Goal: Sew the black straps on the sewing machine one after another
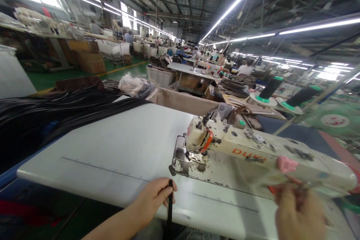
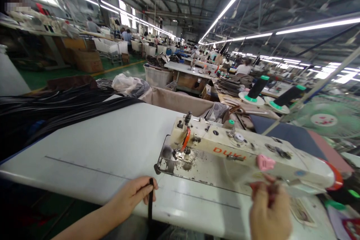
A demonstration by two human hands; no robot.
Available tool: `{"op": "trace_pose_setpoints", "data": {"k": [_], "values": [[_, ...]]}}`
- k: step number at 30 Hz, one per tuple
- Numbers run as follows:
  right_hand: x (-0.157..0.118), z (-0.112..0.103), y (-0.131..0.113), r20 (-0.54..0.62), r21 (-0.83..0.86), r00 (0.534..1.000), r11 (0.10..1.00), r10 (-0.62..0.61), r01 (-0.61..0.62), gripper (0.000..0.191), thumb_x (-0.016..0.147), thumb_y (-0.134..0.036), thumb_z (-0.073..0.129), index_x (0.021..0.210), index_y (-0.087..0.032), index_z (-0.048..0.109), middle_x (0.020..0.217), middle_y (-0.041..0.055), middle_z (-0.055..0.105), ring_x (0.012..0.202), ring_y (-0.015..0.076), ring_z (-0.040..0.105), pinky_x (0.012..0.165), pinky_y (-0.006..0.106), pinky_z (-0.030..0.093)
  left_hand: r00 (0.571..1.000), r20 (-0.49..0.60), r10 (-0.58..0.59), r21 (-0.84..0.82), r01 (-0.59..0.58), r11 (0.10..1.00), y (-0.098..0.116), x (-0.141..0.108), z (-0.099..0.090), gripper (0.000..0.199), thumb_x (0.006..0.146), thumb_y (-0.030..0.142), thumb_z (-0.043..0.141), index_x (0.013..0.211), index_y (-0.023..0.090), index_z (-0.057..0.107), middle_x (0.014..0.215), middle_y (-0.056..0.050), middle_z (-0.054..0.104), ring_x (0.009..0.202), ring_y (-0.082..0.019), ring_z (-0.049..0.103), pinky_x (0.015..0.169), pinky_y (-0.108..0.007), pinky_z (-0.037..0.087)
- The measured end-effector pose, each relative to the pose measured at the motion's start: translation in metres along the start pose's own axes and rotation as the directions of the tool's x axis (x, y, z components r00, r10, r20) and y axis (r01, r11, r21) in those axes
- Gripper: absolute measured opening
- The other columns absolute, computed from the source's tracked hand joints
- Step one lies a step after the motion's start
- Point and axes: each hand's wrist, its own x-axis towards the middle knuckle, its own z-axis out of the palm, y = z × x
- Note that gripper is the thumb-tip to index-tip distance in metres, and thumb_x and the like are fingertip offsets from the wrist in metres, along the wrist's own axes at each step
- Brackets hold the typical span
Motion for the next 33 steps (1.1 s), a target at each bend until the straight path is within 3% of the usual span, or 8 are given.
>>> {"op": "trace_pose_setpoints", "data": {"k": [2,4,8,13,19,24,28,33], "values": [[-0.044,0.032,-0.02,0.231,0.045,0.971,0.996,0.068,-0.081,0.056,0.095,-0.063,0.033,0.134,-0.031,0.058,0.11,0.0104,0.076,0.1,0.0298,0.074,0.078,0.038,0.056,0.99,-0.137,-0.017,-0.085,0.006,0.996,0.002,0.0,-0.005,0.035,0.094,0.051,0.055,0.109,0.022,0.07,0.082,-0.006,0.077,0.085,-0.025,0.073,0.083,-0.033,0.055],[-0.079,0.059,-0.042,0.494,0.05,0.867,0.993,0.068,-0.106,0.057,0.095,-0.064,0.033,0.135,-0.03,0.057,0.118,0.0091,0.075,0.111,0.0306,0.072,0.084,0.039,0.056,0.955,-0.289,-0.067,-0.173,0.017,0.985,0.005,0.0,-0.014,0.046,0.091,0.058,0.06,0.121,0.024,0.069,0.079,-0.005,0.075,0.081,-0.026,0.074,0.08,-0.035,0.057],[-0.103,0.089,-0.083,0.61,0.089,0.789,0.996,-0.074,0.024,0.049,0.101,-0.049,0.033,0.123,-0.015,0.062,0.125,0.0181,0.072,0.118,0.0272,0.068,0.1,0.035,0.051,0.888,-0.434,-0.153,-0.306,0.014,0.952,0.004,0.001,-0.037,0.06,0.084,0.065,0.067,0.127,0.023,0.066,0.073,0.003,0.058,0.042,-0.01,0.048,0.042,-0.024,0.041],[-0.101,0.098,-0.125,0.704,-0.1,0.697,0.954,-0.133,0.283,0.038,0.108,-0.032,0.032,0.122,-0.014,0.062,0.113,0.0168,0.076,0.107,0.0241,0.074,0.09,0.032,0.055,0.868,-0.476,-0.144,-0.516,-0.142,0.845,-0.005,-0.001,-0.057,0.049,0.079,0.054,0.081,0.11,0.016,0.074,0.081,0.0,0.058,0.052,-0.005,0.04,0.042,-0.018,0.03],[-0.1,0.108,-0.159,0.702,-0.205,0.7,0.906,-0.128,0.371,0.034,0.106,-0.032,0.039,0.121,-0.013,0.063,0.095,0.0191,0.079,0.093,0.0335,0.078,0.079,0.042,0.057,0.877,-0.436,-0.199,-0.647,-0.152,0.748,0.012,-0.013,-0.063,0.039,0.078,0.042,0.087,0.105,0.015,0.077,0.082,-0.002,0.062,0.069,-0.009,0.052,0.062,-0.019,0.048],[-0.092,0.116,-0.171,0.696,-0.248,0.71,0.89,-0.111,0.382,0.035,0.105,-0.028,0.039,0.114,-0.009,0.066,0.093,0.023,0.078,0.093,0.0348,0.078,0.077,0.042,0.059,0.892,-0.393,-0.222,-0.645,-0.096,0.758,0.031,-0.017,-0.057,0.045,0.074,0.054,0.087,0.103,0.022,0.074,0.129,-0.008,0.065,0.095,-0.02,0.067,0.051,-0.018,0.045],[-0.091,0.122,-0.178,0.704,-0.242,0.701,0.889,-0.115,0.388,0.038,0.105,-0.024,0.036,0.11,-0.007,0.069,0.096,0.026,0.077,0.096,0.0359,0.078,0.076,0.043,0.06,0.907,-0.383,-0.176,-0.604,-0.102,0.79,0.03,-0.015,-0.05,0.051,0.077,0.057,0.085,0.107,0.018,0.073,0.09,-0.004,0.067,0.059,-0.005,0.045,0.042,-0.013,0.024],[-0.088,0.131,-0.181,0.704,-0.22,0.699,0.897,-0.126,0.383,0.036,0.106,-0.024,0.039,0.113,-0.007,0.069,0.098,0.0249,0.077,0.097,0.0344,0.078,0.077,0.04,0.059,0.913,-0.334,-0.234,-0.621,-0.027,0.783,0.027,-0.016,-0.049,0.057,0.071,0.059,0.087,0.099,0.011,0.076,0.083,-0.007,0.068,0.058,-0.006,0.039,0.042,-0.016,0.025]]}}
